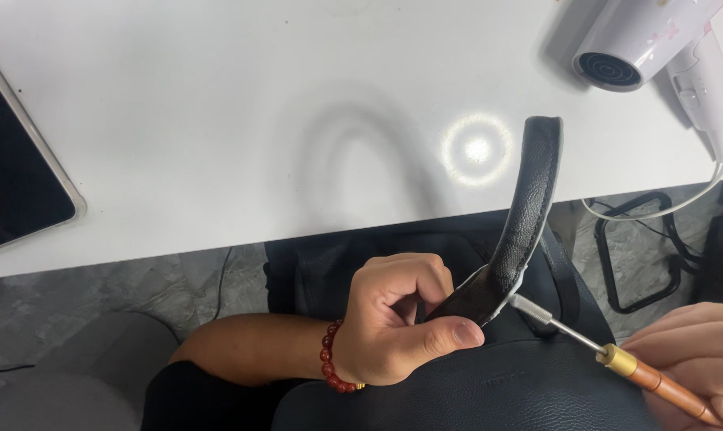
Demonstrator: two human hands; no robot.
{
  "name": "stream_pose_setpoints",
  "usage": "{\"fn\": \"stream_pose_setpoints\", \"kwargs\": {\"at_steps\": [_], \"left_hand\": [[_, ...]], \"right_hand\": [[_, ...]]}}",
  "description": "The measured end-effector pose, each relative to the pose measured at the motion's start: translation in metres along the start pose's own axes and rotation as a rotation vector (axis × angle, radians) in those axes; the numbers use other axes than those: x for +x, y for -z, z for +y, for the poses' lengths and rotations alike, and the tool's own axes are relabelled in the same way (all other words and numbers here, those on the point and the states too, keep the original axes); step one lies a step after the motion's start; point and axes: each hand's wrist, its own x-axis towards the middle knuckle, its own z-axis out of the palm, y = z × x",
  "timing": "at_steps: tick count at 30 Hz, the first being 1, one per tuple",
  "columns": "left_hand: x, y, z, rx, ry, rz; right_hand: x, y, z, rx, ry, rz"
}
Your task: Applying glue and finishing the edge of a leather bag handle at a workbench.
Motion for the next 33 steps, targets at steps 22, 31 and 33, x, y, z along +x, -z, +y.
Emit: {"fn": "stream_pose_setpoints", "kwargs": {"at_steps": [22, 31, 33], "left_hand": [[-0.002, 0.000, -0.001, -0.023, 0.015, 0.009], [-0.003, 0.000, -0.001, 0.043, -0.028, 0.028], [-0.002, 0.000, 0.000, 0.028, -0.028, 0.029]], "right_hand": [[-0.011, 0.002, 0.020, 0.188, -0.128, -0.174], [0.008, 0.012, 0.015, 0.148, -0.021, -0.134], [-0.010, 0.018, 0.031, 0.158, -0.097, -0.211]]}}
